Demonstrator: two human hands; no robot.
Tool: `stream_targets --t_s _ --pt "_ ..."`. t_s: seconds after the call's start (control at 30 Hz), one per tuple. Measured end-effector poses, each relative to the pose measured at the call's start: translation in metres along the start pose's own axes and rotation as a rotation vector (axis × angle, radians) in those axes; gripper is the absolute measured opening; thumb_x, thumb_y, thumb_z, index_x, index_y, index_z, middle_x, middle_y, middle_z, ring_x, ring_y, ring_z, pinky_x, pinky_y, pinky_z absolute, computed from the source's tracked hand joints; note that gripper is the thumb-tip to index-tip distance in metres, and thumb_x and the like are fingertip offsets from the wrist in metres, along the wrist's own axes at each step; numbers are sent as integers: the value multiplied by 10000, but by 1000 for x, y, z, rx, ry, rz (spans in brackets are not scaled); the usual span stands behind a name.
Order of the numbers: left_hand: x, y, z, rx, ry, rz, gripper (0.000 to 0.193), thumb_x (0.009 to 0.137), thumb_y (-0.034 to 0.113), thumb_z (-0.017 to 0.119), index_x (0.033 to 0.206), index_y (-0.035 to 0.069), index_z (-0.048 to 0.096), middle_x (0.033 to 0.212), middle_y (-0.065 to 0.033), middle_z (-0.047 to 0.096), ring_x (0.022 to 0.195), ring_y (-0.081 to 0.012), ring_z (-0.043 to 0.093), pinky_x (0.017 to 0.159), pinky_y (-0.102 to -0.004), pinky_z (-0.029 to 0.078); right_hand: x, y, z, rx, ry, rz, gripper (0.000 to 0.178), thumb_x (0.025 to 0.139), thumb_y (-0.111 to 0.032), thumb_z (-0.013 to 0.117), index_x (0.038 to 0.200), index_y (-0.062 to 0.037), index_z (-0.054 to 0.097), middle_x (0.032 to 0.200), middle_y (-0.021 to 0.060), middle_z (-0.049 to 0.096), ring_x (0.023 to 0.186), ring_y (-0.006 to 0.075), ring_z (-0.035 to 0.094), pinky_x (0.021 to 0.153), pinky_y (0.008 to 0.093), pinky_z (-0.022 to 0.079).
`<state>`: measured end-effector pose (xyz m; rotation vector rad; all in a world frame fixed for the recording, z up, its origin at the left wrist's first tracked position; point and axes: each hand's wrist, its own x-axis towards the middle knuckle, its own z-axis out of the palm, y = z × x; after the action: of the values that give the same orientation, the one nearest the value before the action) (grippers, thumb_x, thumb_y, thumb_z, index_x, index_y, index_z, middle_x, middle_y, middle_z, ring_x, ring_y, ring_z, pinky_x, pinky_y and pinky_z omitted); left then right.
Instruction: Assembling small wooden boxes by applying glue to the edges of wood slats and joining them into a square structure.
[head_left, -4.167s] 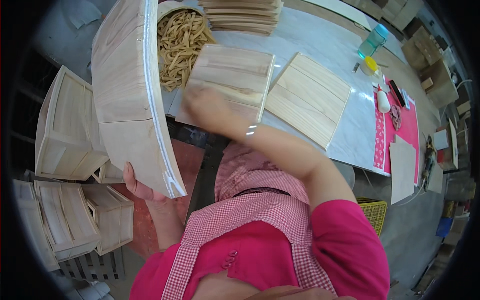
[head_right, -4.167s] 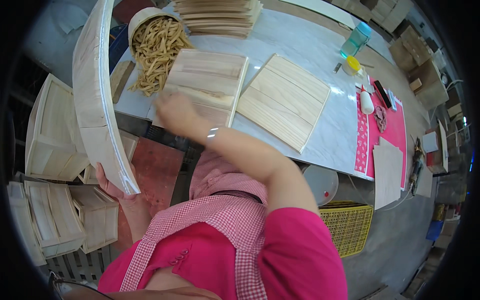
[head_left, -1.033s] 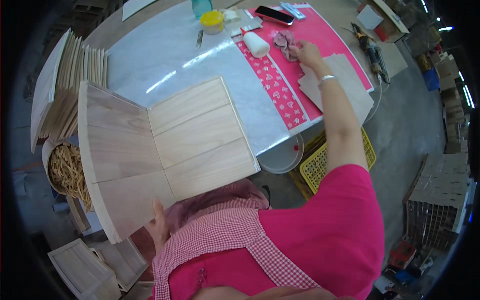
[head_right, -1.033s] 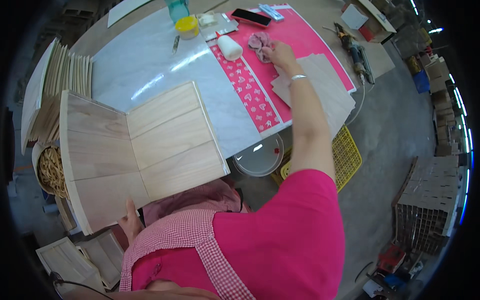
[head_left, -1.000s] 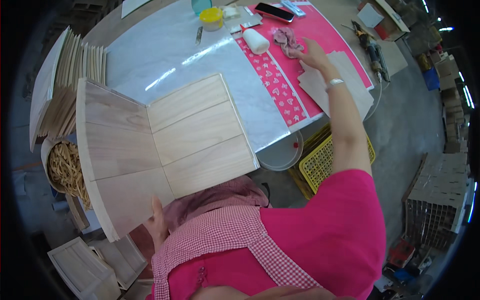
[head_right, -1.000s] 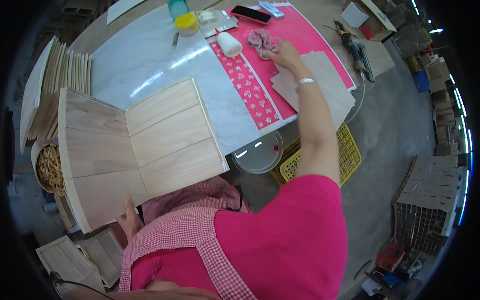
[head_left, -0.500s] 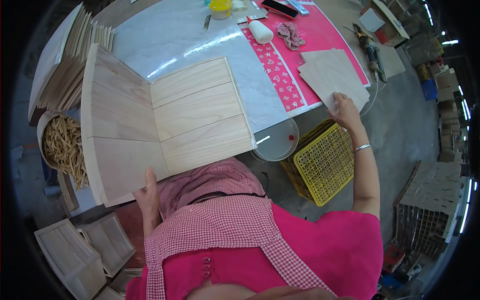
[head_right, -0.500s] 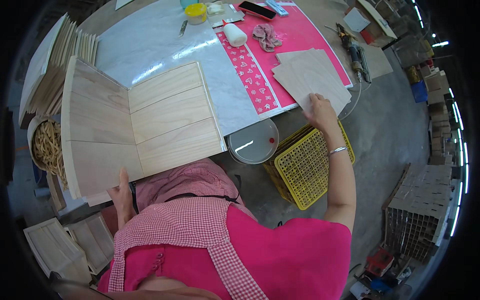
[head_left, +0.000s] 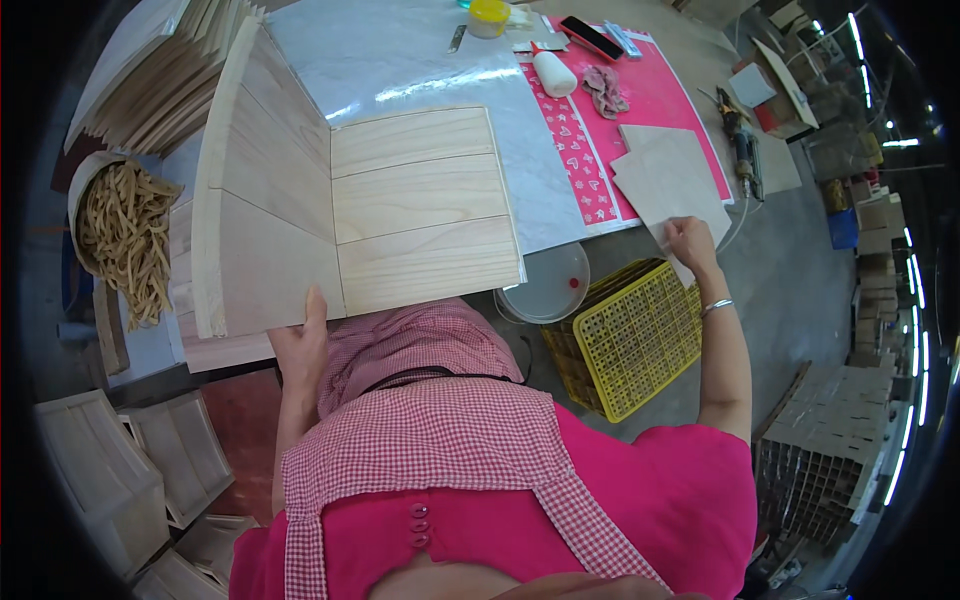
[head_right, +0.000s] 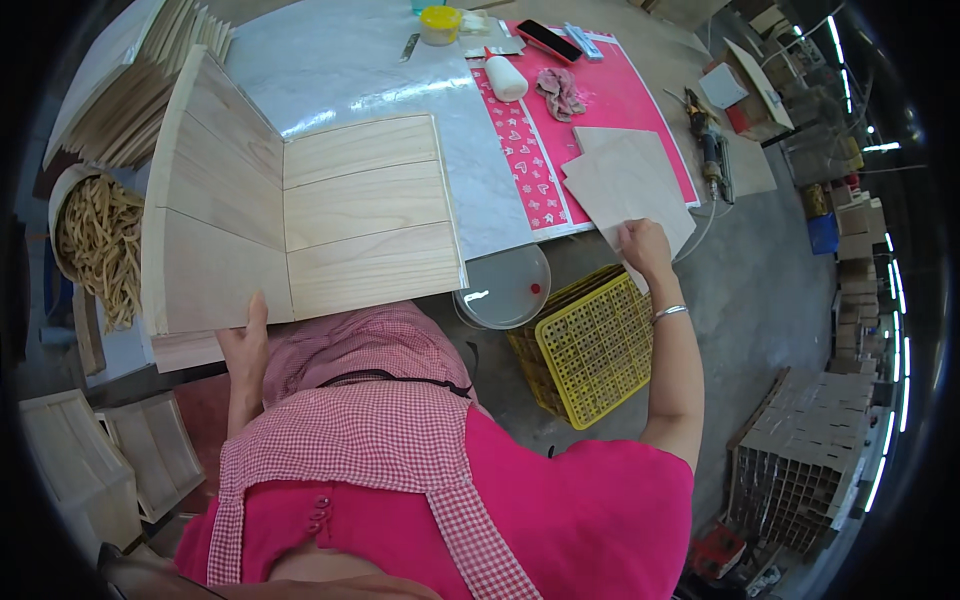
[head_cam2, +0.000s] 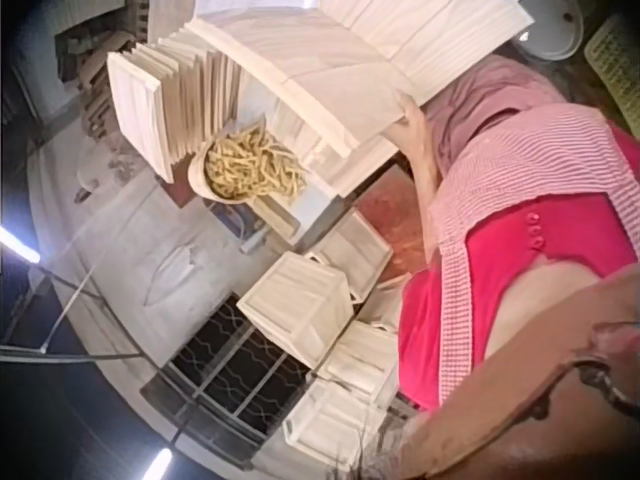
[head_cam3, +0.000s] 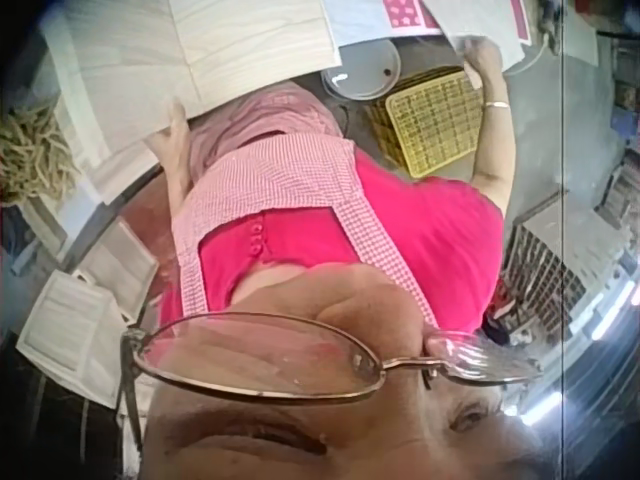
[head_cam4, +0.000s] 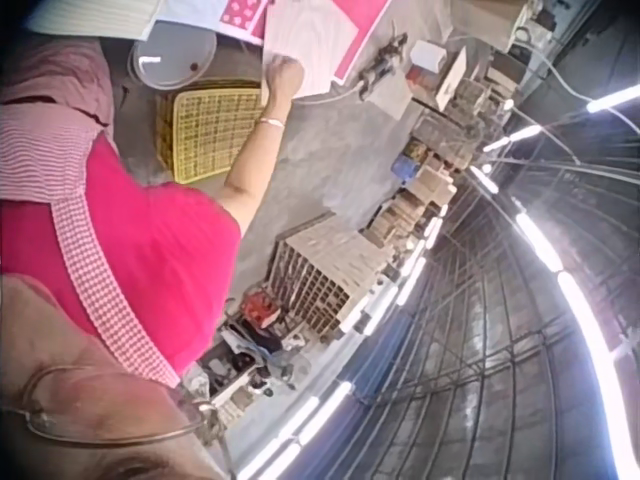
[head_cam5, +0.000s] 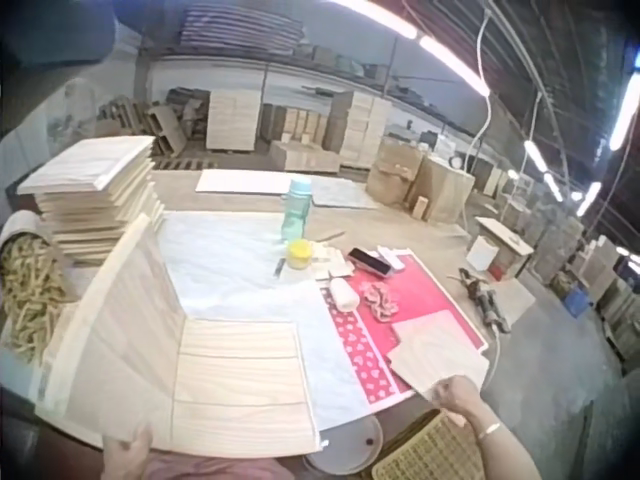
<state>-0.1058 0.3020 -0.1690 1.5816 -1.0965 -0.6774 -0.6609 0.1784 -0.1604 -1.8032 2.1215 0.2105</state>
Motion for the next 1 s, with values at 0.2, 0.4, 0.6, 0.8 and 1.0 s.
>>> stream_targets --t_s 0.2,0.4,0.6,0.8,1.0 --pt "1 1 0 4 -20 39 301 900 33 582 1172 -83 528 1096 -108 586 961 -157 551 856 -278 447 -3 -26 24 -281 498 -230 520 794 -237 689 1218 -3 500 1270 233 535 1122 397 542 924 403 473" --pt "3 3 -1 -16 -9 -43 257 899 31 577 1126 -88 553 1040 -94 603 936 -156 555 836 -280 455 4 -31 37 -260 435 -276 443 842 -190 624 1224 3 510 1185 225 587 1072 392 567 892 435 477" --pt "-1 4 1 18 72 -1 245 889 38 585 1103 -80 566 1003 -94 614 907 -162 562 813 -284 461 0 -24 -32 -275 869 -150 162 843 -88 507 968 -109 608 807 147 635 717 363 622 618 488 484" --pt "-1 6 6 23 4 48 259 862 50 599 1097 -56 572 962 -119 618 869 -186 574 785 -310 466 -12 -131 -156 140 828 -539 185 961 -160 490 995 -12 596 788 220 611 672 373 605 604 423 451" --pt "-1 9 -2 26 -40 2 244 865 53 590 1083 -56 576 951 -123 625 876 -199 576 778 -324 466 -3 -307 -146 194 670 -1052 171 931 -169 539 967 -10 588 732 231 597 702 388 616 619 437 455"
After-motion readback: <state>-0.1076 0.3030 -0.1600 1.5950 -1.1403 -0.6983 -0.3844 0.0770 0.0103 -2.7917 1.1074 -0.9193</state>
